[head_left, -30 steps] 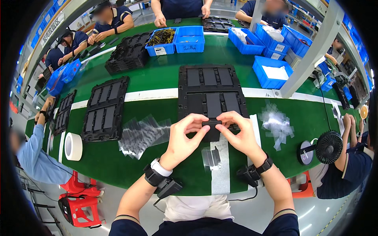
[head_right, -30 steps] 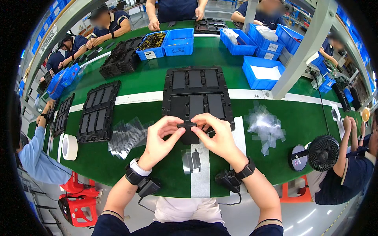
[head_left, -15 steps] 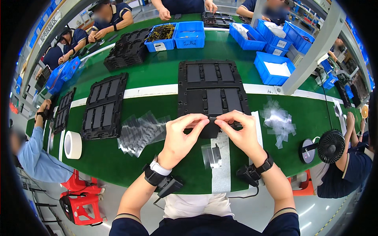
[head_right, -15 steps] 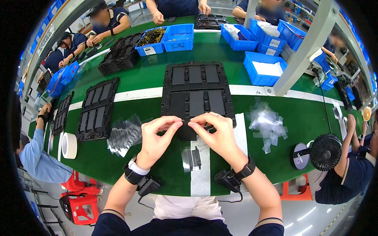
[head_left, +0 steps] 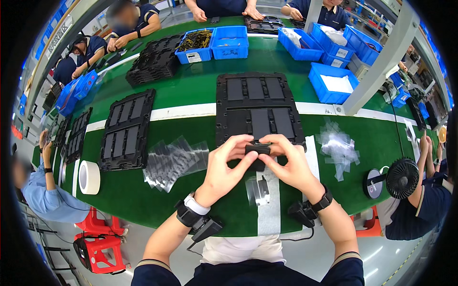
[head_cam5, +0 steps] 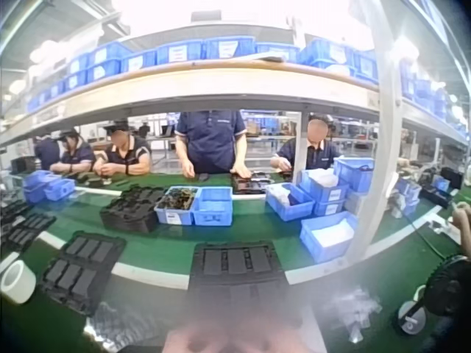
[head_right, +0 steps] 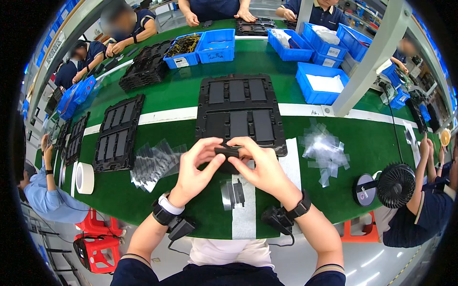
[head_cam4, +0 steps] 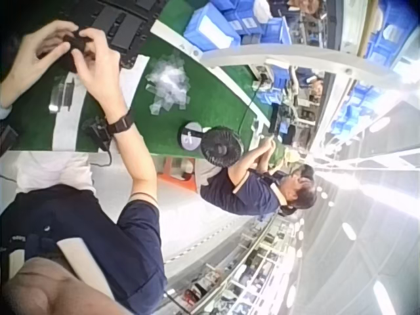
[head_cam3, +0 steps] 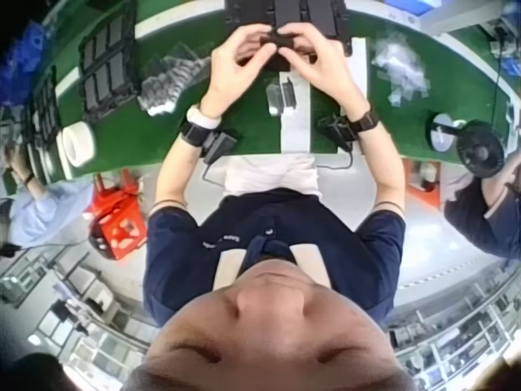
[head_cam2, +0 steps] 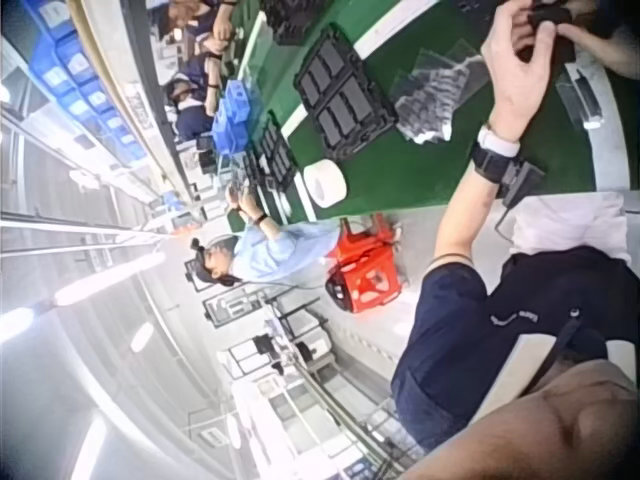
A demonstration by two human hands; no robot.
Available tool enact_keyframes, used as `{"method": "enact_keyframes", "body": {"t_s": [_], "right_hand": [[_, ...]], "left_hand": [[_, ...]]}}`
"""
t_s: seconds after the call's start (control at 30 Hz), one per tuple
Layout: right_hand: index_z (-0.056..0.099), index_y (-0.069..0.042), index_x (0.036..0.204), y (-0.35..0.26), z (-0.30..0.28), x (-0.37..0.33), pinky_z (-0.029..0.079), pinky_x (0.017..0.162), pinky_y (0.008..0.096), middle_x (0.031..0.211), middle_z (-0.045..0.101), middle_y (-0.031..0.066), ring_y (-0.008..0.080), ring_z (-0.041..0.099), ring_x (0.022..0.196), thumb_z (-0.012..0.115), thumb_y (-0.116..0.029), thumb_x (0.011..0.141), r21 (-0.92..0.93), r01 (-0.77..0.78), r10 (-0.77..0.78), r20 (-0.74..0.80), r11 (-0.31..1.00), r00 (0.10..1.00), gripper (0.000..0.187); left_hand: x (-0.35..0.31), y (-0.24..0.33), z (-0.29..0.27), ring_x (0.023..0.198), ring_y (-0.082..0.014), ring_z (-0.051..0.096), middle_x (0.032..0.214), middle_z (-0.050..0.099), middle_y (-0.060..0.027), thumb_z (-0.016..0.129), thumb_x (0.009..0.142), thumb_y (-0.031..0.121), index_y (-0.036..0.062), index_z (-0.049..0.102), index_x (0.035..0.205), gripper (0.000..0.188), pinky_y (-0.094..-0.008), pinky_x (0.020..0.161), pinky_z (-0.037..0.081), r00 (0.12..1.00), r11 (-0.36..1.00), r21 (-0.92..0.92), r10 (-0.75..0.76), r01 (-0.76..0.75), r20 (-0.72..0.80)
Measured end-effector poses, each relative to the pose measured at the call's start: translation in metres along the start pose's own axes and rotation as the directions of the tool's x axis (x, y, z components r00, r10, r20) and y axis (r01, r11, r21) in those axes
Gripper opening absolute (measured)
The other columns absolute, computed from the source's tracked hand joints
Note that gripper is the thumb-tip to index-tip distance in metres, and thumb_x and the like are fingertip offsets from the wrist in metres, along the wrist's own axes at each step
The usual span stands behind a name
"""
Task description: The recorder is assembling small electronic components on a factory production line, specifically applying a protective film or component to a black rectangular housing.
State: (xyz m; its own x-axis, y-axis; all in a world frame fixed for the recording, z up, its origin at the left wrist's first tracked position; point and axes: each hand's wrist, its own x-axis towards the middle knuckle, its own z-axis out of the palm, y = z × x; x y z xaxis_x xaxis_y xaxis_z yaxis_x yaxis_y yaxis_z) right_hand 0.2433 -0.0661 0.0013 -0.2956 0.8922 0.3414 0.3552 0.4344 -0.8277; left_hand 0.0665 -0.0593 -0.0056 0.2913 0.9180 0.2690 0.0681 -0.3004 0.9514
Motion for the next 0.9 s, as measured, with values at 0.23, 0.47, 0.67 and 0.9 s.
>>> {"method": "enact_keyframes", "body": {"t_s": [0.23,0.47,0.67,0.9], "right_hand": [[0.053,-0.001,0.112,-0.005,0.003,-0.005,0.048,0.062,0.0202,0.067,0.062,0.0026,0.0065,0.060,0.063,0.060,0.001,0.078,0.313,-0.010,0.065,-0.166,0.950,0.984,0.035],[0.054,-0.002,0.113,-0.010,0.000,-0.005,0.047,0.062,0.0200,0.073,0.064,0.0044,0.0053,0.058,0.063,0.062,0.000,0.078,0.372,-0.021,0.065,-0.106,0.928,0.992,0.036],[0.057,-0.001,0.110,-0.009,0.000,-0.009,0.047,0.067,0.0211,0.094,0.063,0.0091,0.0083,0.061,0.076,0.064,0.000,0.076,0.335,-0.049,0.086,-0.098,0.941,0.991,0.034],[0.054,-0.004,0.106,0.005,0.000,-0.004,0.042,0.090,0.0426,0.116,0.052,0.0230,0.0309,0.052,0.107,0.058,-0.025,0.083,0.811,0.030,-0.092,0.029,0.584,0.995,0.031]], "left_hand": [[-0.007,0.002,0.006,0.069,-0.0106,0.059,0.079,0.061,-0.0069,0.046,0.092,0.022,-0.0027,0.050,0.108,0.030,-0.0242,0.065,0.049,0.917,0.886,-0.340,-0.190,0.314,0.351],[-0.010,0.012,0.006,0.052,-0.0077,0.053,0.069,0.059,-0.0058,0.042,0.093,0.020,-0.0006,0.046,0.114,0.029,-0.0216,0.051,0.045,0.939,0.904,-0.336,-0.160,0.263,0.306],[-0.011,0.012,0.004,0.051,-0.0076,0.053,0.068,0.059,-0.0057,0.041,0.094,0.020,-0.0007,0.045,0.114,0.029,-0.0213,0.050,0.044,0.937,0.920,-0.306,-0.143,0.245,0.320],[-0.012,0.016,0.001,0.051,-0.0099,0.054,0.071,0.058,-0.0062,0.037,0.095,0.026,0.0015,0.044,0.108,0.028,-0.0210,0.050,0.044,0.845,0.802,-0.458,-0.105,0.383,0.524]]}}
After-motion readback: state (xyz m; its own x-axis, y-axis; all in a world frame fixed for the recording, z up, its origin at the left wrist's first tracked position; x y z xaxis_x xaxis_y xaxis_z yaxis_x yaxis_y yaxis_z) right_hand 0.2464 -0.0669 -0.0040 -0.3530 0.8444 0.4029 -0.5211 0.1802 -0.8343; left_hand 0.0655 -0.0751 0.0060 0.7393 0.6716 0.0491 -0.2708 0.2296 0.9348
